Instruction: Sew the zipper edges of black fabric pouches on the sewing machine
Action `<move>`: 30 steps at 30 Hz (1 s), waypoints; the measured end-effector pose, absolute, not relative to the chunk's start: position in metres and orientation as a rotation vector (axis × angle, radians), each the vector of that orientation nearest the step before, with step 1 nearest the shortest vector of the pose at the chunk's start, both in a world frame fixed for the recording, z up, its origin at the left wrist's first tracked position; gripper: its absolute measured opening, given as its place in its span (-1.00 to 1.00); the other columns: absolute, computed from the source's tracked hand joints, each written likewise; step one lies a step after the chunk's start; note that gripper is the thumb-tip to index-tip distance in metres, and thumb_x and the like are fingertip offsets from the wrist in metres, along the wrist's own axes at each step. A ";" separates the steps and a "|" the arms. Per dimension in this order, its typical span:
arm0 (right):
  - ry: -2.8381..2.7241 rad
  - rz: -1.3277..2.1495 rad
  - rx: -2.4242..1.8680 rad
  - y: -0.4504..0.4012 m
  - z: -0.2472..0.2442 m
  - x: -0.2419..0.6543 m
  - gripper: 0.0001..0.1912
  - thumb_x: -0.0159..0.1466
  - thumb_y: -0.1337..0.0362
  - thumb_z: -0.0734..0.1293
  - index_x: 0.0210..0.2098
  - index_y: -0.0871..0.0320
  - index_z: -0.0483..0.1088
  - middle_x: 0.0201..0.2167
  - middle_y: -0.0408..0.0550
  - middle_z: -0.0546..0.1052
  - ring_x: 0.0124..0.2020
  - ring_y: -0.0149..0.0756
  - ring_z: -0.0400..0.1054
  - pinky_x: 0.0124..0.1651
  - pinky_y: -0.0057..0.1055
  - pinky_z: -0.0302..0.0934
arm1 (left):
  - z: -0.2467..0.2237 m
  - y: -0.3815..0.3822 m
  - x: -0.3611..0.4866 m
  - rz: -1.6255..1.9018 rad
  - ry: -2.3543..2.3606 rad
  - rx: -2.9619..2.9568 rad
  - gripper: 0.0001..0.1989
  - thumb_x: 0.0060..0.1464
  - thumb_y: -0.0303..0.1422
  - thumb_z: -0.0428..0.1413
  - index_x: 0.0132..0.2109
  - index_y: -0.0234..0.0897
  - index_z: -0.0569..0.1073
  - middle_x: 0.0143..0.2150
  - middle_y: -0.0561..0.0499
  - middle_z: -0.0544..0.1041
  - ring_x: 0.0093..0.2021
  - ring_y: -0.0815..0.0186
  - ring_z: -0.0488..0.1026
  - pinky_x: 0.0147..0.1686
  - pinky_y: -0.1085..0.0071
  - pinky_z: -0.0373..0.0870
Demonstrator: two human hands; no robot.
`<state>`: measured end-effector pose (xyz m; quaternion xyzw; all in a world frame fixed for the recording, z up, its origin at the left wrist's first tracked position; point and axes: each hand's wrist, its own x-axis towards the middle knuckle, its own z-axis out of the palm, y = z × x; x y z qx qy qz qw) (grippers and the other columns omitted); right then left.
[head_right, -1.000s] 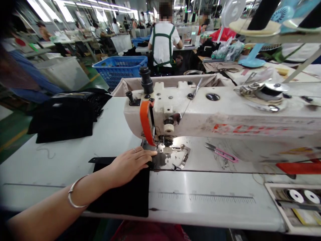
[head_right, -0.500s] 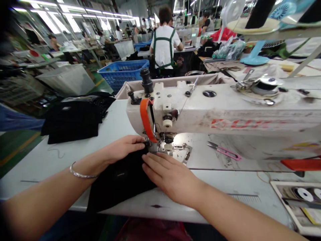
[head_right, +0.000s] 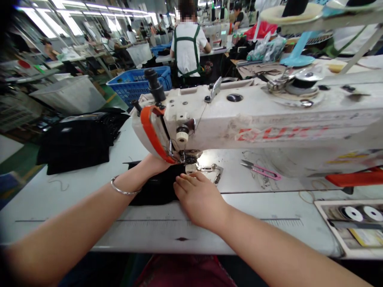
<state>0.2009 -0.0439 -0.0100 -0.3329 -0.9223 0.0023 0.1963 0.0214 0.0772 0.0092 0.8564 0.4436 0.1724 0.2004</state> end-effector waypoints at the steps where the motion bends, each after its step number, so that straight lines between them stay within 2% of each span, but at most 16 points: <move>1: -2.577 0.004 -0.919 -0.045 -0.010 0.201 -0.62 0.35 0.39 0.16 0.12 0.31 0.36 0.14 0.10 0.44 0.15 -0.16 0.33 0.19 -0.15 0.19 | 0.011 0.072 0.021 0.474 1.255 2.415 -0.81 0.07 -0.39 0.15 -0.15 -0.30 0.55 -0.06 -0.08 0.60 0.00 0.06 0.49 0.10 0.12 0.38; 6: -2.562 0.013 -0.930 -0.047 -0.007 0.202 -0.63 0.34 0.38 0.17 0.10 0.31 0.37 0.12 0.09 0.46 0.12 -0.16 0.35 0.17 -0.18 0.19 | 0.013 0.062 0.028 0.457 1.337 2.503 -0.79 0.11 -0.45 0.11 -0.10 -0.28 0.55 0.00 -0.04 0.58 0.09 0.09 0.45 0.16 0.21 0.34; 10: -2.588 0.037 -0.959 -0.048 -0.005 0.204 -0.61 0.34 0.38 0.17 0.12 0.31 0.36 0.14 0.08 0.44 0.15 -0.16 0.32 0.18 -0.17 0.17 | 0.010 0.059 0.029 0.439 1.399 2.550 -0.82 0.13 -0.45 0.10 -0.15 -0.32 0.56 -0.07 -0.11 0.60 0.05 0.03 0.48 0.12 0.16 0.37; 14: -2.603 0.066 -0.969 -0.050 -0.007 0.206 -0.60 0.34 0.36 0.19 0.15 0.28 0.34 0.17 0.04 0.41 0.19 -0.17 0.28 0.22 -0.17 0.13 | 0.011 0.028 0.018 0.463 1.438 2.618 -0.78 0.20 -0.48 0.02 -0.08 -0.35 0.52 -0.05 -0.17 0.57 0.04 0.03 0.47 0.13 0.06 0.35; 16: -2.610 0.068 -0.971 -0.051 -0.007 0.207 -0.59 0.34 0.35 0.19 0.16 0.28 0.33 0.19 0.04 0.39 0.21 -0.17 0.26 0.22 -0.16 0.13 | 0.011 0.007 0.010 0.492 1.320 2.738 -0.74 0.22 -0.50 -0.01 -0.01 -0.37 0.49 -0.02 -0.18 0.54 0.04 0.06 0.45 0.13 0.06 0.35; 19: -2.617 0.060 -0.968 -0.052 -0.008 0.207 -0.58 0.34 0.36 0.17 0.17 0.31 0.31 0.19 0.07 0.38 0.22 -0.15 0.23 0.23 -0.15 0.13 | 0.010 -0.011 0.002 0.509 1.011 2.916 -0.69 0.23 -0.55 -0.07 0.06 -0.43 0.43 0.05 -0.18 0.51 0.05 0.16 0.43 0.11 0.17 0.41; 25: -2.619 0.060 -0.984 -0.050 -0.011 0.200 -0.57 0.34 0.37 0.17 0.17 0.35 0.30 0.20 0.11 0.38 0.23 -0.13 0.22 0.23 -0.13 0.15 | 0.008 -0.005 0.001 0.530 0.901 2.992 -0.72 0.24 -0.57 -0.08 0.01 -0.47 0.44 0.02 -0.19 0.54 0.03 0.21 0.46 0.09 0.24 0.43; 28: -2.636 0.096 -0.940 -0.051 -0.001 0.211 -0.57 0.34 0.36 0.16 0.17 0.29 0.31 0.19 0.08 0.39 0.23 -0.14 0.23 0.25 -0.08 0.14 | 0.006 -0.005 0.002 0.545 0.929 2.951 -0.72 0.25 -0.57 -0.07 0.03 -0.47 0.42 0.04 -0.19 0.53 0.04 0.21 0.46 0.10 0.22 0.43; 30: -2.587 0.146 -0.909 -0.055 0.011 0.229 -0.57 0.33 0.37 0.16 0.18 0.18 0.31 0.16 0.02 0.42 0.20 -0.15 0.26 0.25 -0.04 0.14 | 0.004 -0.007 0.001 0.529 0.962 2.922 -0.70 0.25 -0.56 -0.07 0.07 -0.42 0.40 0.07 -0.16 0.51 0.07 0.22 0.44 0.12 0.20 0.41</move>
